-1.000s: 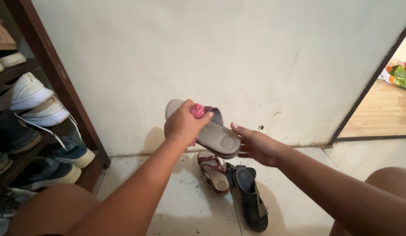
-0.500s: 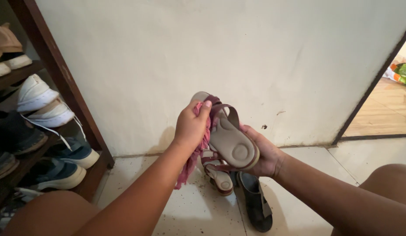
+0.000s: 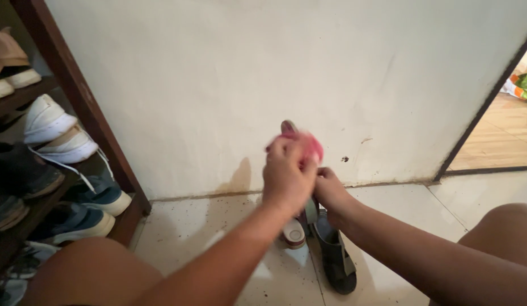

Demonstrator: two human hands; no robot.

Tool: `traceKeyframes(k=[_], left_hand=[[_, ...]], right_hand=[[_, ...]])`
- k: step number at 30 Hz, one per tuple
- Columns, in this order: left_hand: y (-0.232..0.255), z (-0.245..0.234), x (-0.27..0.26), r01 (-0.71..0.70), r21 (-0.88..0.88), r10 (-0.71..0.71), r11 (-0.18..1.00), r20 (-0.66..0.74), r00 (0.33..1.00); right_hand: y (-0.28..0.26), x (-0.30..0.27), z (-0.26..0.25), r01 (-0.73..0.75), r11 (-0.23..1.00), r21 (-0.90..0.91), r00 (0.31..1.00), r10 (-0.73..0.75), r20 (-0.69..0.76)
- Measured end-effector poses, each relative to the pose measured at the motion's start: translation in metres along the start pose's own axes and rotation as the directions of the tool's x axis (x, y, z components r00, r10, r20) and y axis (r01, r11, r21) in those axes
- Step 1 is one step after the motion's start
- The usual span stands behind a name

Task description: The person cleans a pair of white sandals and a pair of maroon sandals using a pink cloth. They wipe the sandals thoroughly, then place the white sandals on a wooden shoe rack.

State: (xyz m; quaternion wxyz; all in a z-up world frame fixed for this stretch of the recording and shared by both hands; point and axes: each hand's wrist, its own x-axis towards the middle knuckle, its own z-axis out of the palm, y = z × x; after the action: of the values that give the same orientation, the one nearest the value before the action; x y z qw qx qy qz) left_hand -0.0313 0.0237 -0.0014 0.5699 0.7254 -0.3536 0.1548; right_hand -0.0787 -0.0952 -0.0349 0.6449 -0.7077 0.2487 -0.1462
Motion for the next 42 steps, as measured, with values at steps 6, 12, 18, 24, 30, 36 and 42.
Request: traceKeyframes(k=[6,12,18,24,30,36,42], left_hand=[[-0.033,0.012,0.012,0.061,0.288,-0.058,0.956,-0.020,0.998],[-0.078,-0.006,0.031,0.288,-0.118,-0.277,0.950,0.097,0.956],[-0.111,-0.006,0.054,0.428,-0.242,-0.388,0.871,0.195,0.901],[-0.114,-0.012,0.066,0.596,-0.682,-0.585,0.425,0.296,0.755],[-0.061,-0.009,0.063,0.239,-0.182,-0.253,0.954,-0.057,0.966],[0.002,0.001,0.014,-0.298,0.048,0.301,0.954,-0.105,0.948],[0.025,-0.011,0.004,-0.358,0.072,0.364,0.931,-0.077,0.928]], right_hand=[[-0.021,-0.018,-0.001,-0.005,0.996,0.094,1.000,0.008,-0.028],[-0.051,-0.044,0.002,-0.021,0.979,0.205,0.990,-0.008,0.143],[-0.053,-0.054,-0.002,-0.161,0.900,0.406,0.913,-0.021,0.408],[-0.049,-0.046,-0.004,-0.271,0.868,0.417,0.920,0.106,0.378],[-0.035,-0.021,-0.012,-0.118,0.942,0.315,0.964,0.033,0.264],[-0.023,0.005,-0.022,0.068,0.966,0.250,0.995,-0.083,0.053],[-0.025,0.016,-0.028,0.089,0.986,0.142,0.986,-0.067,-0.155]])
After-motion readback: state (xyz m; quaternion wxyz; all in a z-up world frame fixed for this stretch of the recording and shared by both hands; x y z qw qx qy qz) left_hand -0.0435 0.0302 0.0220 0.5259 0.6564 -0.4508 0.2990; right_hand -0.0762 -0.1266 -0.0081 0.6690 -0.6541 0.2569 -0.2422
